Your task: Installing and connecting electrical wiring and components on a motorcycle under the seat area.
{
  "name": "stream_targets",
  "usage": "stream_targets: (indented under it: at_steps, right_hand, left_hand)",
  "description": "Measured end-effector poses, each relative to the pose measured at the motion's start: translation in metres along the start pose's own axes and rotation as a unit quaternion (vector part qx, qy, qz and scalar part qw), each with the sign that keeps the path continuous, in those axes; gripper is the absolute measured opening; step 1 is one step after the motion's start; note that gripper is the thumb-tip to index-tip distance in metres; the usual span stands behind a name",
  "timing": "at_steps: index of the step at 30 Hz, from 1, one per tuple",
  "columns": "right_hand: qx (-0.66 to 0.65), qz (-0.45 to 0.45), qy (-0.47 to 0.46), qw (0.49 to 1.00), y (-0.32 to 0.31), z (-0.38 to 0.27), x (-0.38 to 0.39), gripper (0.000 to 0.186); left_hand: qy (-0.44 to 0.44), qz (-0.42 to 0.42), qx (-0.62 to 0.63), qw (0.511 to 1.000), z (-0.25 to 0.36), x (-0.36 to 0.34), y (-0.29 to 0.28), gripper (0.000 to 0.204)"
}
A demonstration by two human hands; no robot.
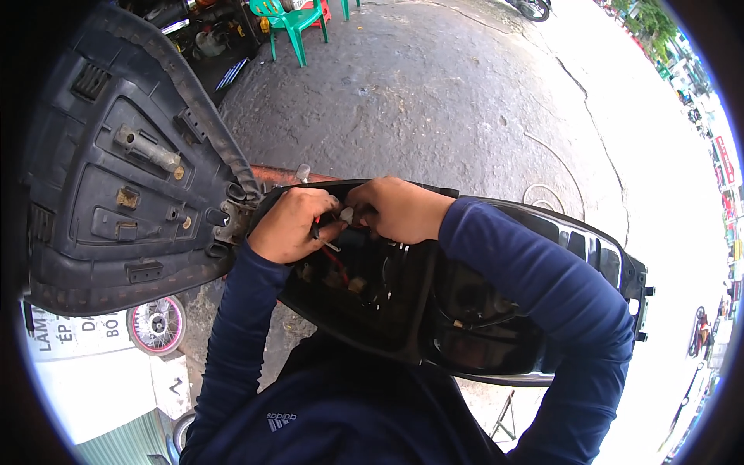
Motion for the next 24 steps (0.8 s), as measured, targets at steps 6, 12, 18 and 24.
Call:
stream_targets:
  at_steps: [6,12,18,24]
  right_hand:
    - [0.082,0.004,-0.065,0.995,0.002,0.007,0.000,0.028]
    - [0.076,0.036,-0.067,0.994,-0.008,-0.017,0.000,0.024]
    - [0.222,0.035,-0.002,0.975,-0.007,-0.020,0.005,0.026]
    - [0.301,0.046,-0.157,0.939,0.001,-0.049,0.008,0.028]
  left_hand:
    - [0.002,-0.009,0.013,1.000,0.002,0.000,-0.003,0.023]
    - [0.028,0.002,0.090,0.996,-0.001,0.001,-0.001,0.025]
    - [-0.023,0.070,0.152,0.986,0.009,0.010,-0.017,0.031]
    - [-0.111,0.085,-0.008,0.990,0.009,0.052,-0.024,0.022]
Point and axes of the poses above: each hand's wrist, its own x-axis away from the middle knuckle, its own y-axis out of the palm, z = x × y, the point moved 7 cm from there along -x, towards the middle knuckle, and after that the axes turned 6 degrees about -y, right-handed, at the moved point
